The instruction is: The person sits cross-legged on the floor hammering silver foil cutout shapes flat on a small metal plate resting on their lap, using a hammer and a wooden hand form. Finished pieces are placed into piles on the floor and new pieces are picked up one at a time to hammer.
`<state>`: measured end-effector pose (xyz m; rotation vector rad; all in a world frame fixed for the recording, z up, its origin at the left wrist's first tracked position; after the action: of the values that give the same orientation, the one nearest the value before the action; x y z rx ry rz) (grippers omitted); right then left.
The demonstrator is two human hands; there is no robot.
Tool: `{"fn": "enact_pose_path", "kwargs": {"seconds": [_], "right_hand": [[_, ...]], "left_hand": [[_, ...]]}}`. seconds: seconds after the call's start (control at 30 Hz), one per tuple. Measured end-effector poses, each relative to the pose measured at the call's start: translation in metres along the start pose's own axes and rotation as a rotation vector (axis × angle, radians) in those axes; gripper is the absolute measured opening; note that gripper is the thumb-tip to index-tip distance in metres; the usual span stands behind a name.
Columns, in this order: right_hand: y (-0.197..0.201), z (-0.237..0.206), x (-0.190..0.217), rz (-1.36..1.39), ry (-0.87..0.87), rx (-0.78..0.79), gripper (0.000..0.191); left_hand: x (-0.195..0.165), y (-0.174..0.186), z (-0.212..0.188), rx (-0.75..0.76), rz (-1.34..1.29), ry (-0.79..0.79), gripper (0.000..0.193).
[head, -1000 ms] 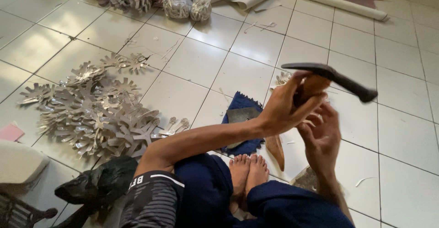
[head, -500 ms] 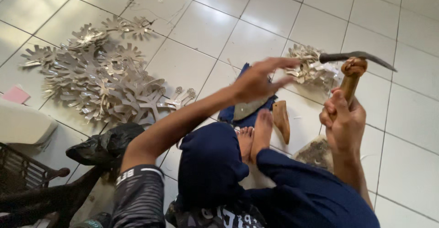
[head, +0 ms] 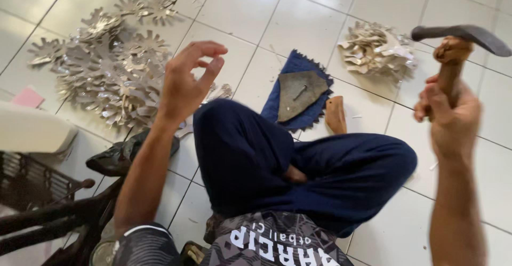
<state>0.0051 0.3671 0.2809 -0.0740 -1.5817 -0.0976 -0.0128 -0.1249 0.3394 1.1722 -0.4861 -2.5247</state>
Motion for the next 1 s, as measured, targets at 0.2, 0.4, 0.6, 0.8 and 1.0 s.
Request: {"fn": "enact_pose_path", "kwargs": {"seconds": [0.2,0.4,0.6,0.8,1.0], "right_hand": [[-0.05,0.059,-0.175,0.534,-0.311,0.09,0.032],[-0.126,0.052,-0.338,0.654,-0.577,0.1,0.022],[-0.173,0.03,-0.377,0.635,-0.622,0.336,0.014],[-0.19,0.015,-0.38,0.27,-0.713,0.398,0.017],[-0.198,0.006,-0.376,-0.099,-0.681,0.494,0.022]], "left_hand": [[0.103,-0.069,-0.061,-0.05,0.053,0.185,0.016],[0.225,-0.229,-0.119,0.142,-0.185,0.24,0.023],[0.266,-0.278,-0.133,0.356,0.018,0.297,0.036],[0.256,-0.265,-0.132,0.338,-0.083,0.369,0.052],[0.25,-0.273,-0.137,0.36,-0.192,0.332,0.027]]}}
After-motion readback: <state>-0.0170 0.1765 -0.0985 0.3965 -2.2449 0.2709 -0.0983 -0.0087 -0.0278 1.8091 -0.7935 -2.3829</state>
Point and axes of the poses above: each hand's wrist, its own z-axis towards the middle knuckle, its own y-axis out of the back of the hand, x = y × z, the point moved 10 cm from there along z, towards the middle knuckle, and after that the axes turned 12 degrees about -y, right-handed, at the moved point
